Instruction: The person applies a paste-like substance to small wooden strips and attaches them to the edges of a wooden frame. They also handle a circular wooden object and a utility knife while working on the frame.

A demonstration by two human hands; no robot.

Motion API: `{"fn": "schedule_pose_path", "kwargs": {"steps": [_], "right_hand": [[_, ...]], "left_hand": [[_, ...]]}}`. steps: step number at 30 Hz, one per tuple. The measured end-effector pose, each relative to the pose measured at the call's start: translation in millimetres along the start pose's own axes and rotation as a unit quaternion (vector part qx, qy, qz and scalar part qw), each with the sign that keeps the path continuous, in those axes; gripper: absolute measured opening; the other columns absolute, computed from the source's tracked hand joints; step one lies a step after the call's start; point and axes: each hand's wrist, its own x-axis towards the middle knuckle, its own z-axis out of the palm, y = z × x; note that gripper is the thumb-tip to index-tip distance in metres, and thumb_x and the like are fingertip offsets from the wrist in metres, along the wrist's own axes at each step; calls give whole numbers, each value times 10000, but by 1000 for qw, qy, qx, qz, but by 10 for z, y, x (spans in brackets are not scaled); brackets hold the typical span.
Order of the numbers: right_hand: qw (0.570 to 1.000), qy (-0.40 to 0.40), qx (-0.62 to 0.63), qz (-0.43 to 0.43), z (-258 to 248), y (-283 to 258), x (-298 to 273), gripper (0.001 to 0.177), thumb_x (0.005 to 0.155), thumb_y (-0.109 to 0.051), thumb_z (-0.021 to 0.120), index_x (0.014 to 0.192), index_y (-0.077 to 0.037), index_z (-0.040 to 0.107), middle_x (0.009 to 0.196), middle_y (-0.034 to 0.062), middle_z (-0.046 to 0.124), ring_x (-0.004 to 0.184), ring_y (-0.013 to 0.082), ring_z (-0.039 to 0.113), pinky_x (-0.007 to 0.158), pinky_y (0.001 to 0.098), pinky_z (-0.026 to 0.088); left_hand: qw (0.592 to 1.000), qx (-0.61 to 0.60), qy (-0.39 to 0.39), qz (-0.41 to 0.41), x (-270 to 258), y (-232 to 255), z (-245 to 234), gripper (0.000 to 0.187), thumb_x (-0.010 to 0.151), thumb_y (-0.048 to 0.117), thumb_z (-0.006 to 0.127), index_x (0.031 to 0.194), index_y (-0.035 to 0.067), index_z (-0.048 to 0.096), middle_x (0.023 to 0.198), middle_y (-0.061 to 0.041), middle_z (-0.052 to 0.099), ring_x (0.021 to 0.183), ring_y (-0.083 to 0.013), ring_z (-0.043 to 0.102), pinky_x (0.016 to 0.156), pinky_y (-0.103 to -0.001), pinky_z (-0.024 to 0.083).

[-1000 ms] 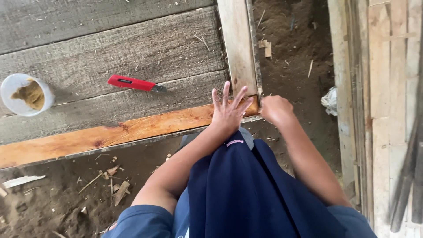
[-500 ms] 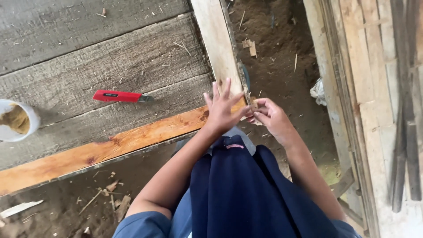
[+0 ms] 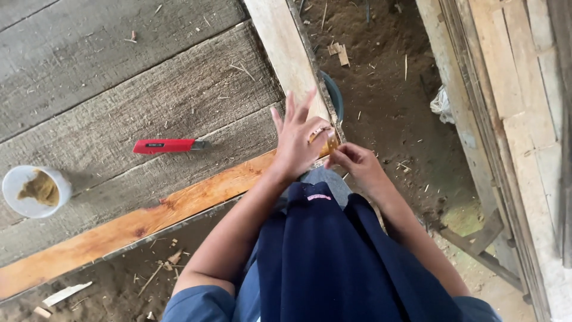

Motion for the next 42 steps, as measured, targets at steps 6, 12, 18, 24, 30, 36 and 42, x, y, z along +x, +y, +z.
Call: {"fn": "schedule_pose_path", "kwargs": {"steps": [6,12,18,24,30,36,42], "right_hand": [[956,84,231,158,339,319,342,135,1005,-224,663,1027,-93,639,736,131,699,632,234,757,602,332,640],[939,101,244,218,540,797,625,71,960,-209,656,986,-143,654,712,194,721,509,271,731,422,317,572],[944,103,207,236,573,633,590,155,984,-312,617,951,-162,637,739,152,746,538,241,738,432,271,556],[947,132,184,229,631,798,618,178,944,-311,685,878,-146,675,688,184,743,508,255,737,377,281,531],[967,129,-70,208,666,619,572,245,902,-420,704,883,-195,798,683,111,725,716,268,739,652,367,563],[977,26,-49,206,388,611,738,177,862,-178,594,749,-85,695,556,86,712,480,186,726,535,287,584],[970,-34,-70,230,363,455,558,175,853,-179,598,827,-38,699,548,86,702,456,184,702,508,284,553]], "left_hand": [[989,147,4,-11,200,-518,16,711,990,179,600,1648,230,334,1752,-47,40,1569,-372,-163,1223,-639,-142],[934,253,-151,201,-1,-766,38,676,943,325,611,1590,250,432,1697,25,305,1576,-396,67,1237,-650,30],[911,252,-196,259,-34,-1048,193,638,969,600,431,1529,302,499,1667,75,364,1588,-337,104,1229,-663,-15],[921,218,-185,263,26,-1151,143,592,1015,476,388,1590,337,406,1679,95,345,1585,-366,22,1193,-679,-102],[893,244,-306,223,99,-1143,75,586,1015,366,499,1581,429,364,1693,116,293,1561,-455,-5,1184,-752,-5],[825,353,-393,201,199,-907,-7,721,936,380,646,1593,433,353,1722,115,189,1550,-467,-64,1191,-763,35],[808,357,-427,194,268,-830,-64,630,1004,394,585,1593,401,363,1724,94,152,1540,-492,-50,1170,-784,43]]}}
